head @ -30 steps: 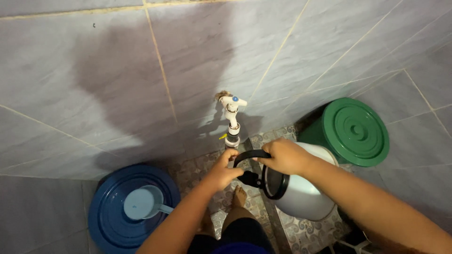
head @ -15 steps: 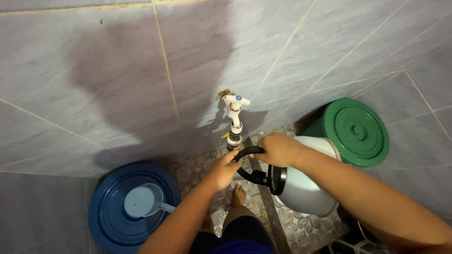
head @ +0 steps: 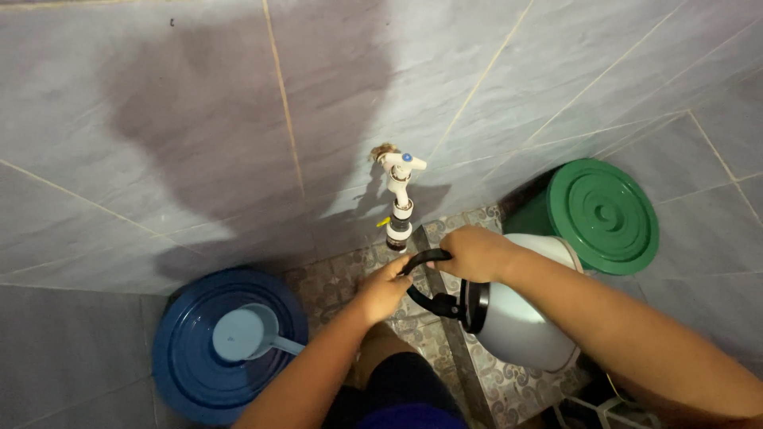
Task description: Filling a kettle with water from a bathroom tap.
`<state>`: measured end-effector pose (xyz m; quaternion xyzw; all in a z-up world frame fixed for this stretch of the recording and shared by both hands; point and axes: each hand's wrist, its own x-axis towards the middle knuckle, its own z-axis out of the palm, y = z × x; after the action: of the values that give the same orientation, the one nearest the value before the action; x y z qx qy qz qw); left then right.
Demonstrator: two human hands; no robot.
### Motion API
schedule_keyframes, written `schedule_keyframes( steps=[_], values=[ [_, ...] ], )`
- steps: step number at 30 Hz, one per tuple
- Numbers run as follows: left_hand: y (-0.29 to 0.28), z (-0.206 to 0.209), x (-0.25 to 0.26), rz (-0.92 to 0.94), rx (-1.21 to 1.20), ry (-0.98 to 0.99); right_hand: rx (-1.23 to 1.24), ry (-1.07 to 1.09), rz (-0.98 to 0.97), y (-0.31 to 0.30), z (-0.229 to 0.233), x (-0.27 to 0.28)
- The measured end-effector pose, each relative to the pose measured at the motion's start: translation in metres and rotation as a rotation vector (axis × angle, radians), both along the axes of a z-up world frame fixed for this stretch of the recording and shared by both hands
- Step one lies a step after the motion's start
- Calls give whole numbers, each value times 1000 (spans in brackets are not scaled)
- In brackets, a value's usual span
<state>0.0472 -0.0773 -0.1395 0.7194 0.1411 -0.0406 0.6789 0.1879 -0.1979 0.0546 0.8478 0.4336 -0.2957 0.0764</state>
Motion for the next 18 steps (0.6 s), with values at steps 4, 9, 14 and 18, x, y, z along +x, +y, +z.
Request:
schedule_keyframes(
  steps=[4, 9, 14, 18],
  values=[
    [2, 2, 5, 9, -131, 92, 0, -15, -37, 6, 9, 0],
    [11, 0, 4, -13, -122, -4, -25, 10, -42, 18, 16, -5],
    [6, -27, 4, 34, -90, -85, 0, -12, 40, 20, 4, -1],
    [2, -28, -1, 20, -63, -93, -33, 22, 52, 21, 3, -3]
  ],
)
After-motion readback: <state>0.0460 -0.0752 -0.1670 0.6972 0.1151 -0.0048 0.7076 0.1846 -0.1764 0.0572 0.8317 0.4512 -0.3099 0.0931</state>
